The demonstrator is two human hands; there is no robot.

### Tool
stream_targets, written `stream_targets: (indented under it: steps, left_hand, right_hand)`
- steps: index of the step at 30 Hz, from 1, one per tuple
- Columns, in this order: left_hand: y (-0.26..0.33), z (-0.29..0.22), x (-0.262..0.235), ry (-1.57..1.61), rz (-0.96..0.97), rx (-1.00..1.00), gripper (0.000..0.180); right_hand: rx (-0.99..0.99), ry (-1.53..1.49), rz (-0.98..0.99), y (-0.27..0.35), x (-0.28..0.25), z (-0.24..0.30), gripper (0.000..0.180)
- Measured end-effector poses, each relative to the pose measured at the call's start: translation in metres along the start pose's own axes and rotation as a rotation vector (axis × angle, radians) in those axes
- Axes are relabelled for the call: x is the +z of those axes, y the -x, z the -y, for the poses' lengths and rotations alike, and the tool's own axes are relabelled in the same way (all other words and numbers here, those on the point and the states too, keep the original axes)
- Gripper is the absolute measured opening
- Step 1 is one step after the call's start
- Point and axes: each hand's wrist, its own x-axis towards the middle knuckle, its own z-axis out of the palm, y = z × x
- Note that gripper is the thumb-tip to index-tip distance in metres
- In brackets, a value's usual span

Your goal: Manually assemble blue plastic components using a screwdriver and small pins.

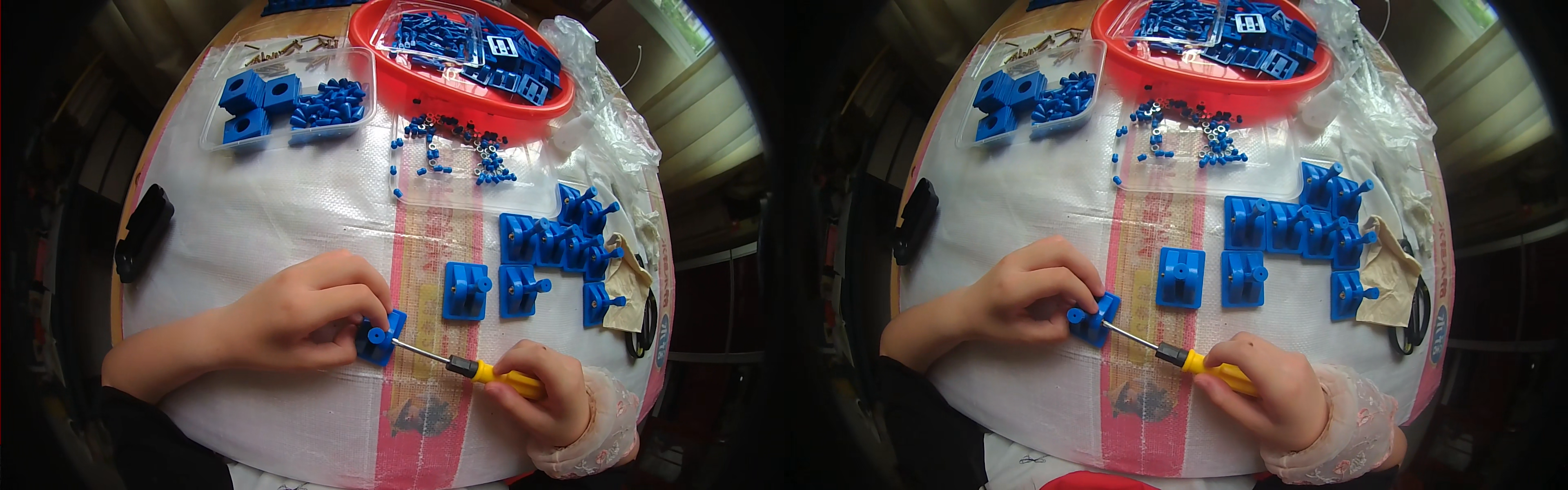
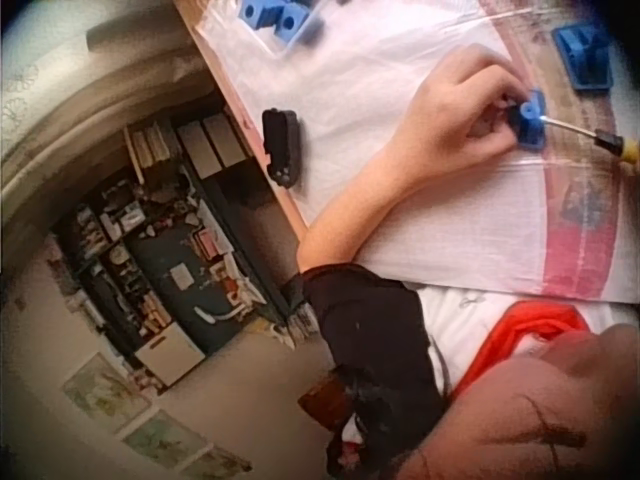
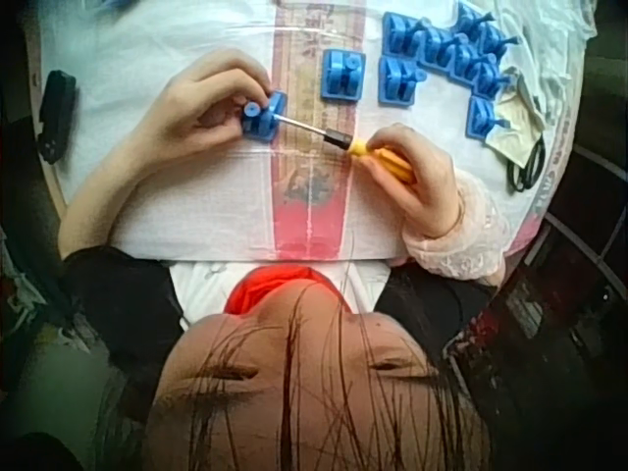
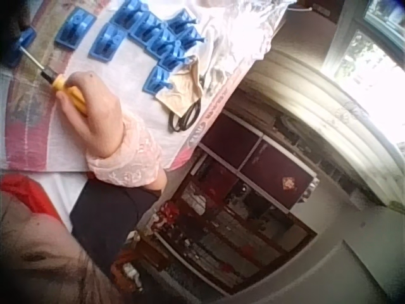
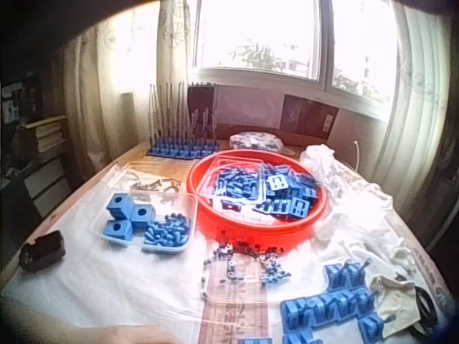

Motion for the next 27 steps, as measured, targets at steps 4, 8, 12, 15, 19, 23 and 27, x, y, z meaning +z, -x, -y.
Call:
stream_targets:
  steps: [4, 8, 12, 15, 19, 23, 27]
  left_hand:
    - [-0.0038, 0.0, 0.0021, 0.0, -0.003, 0.021, 0.023]
    - [-0.0027, -0.0022, 0.0003, 0.013, 0.01, -0.005, 0.02]
    - [-0.0047, -0.0017, 0.0013, -0.007, 0.014, 0.006, 0.019]
    - [-0.005, -0.0036, 0.0003, -0.004, 0.012, -0.001, 0.019]
    - [-0.0051, -0.0031, 0.0007, 0.002, 0.006, 0.002, 0.019]
    - [-0.0057, -0.0019, 0.0009, 0.0, 0.019, -0.005, 0.018]
    - [-0.0053, -0.0026, 0.0007, 0.007, 0.007, -0.002, 0.018]
  right_hand:
    - [0.026, 0.023, 0.004, 0.0018, -0.0035, 0.0031, 0.017]
    - [0.037, 0.018, 0.014, 0.0021, -0.0033, 0.0024, 0.017]
    - [0.024, 0.025, 0.006, 0.0033, -0.0044, 0.001, 0.016]
    - [-0.009, 0.022, 0.026, 0.0041, -0.0052, -0.0013, 0.018]
    - [0.005, 0.026, 0.02, 0.0033, -0.0047, -0.001, 0.017]
    - [0.018, 0.026, 0.001, 0.0038, -0.0043, -0.001, 0.017]
    - [0.008, 0.021, 0.003, 0.0025, -0.0039, 0.0001, 0.017]
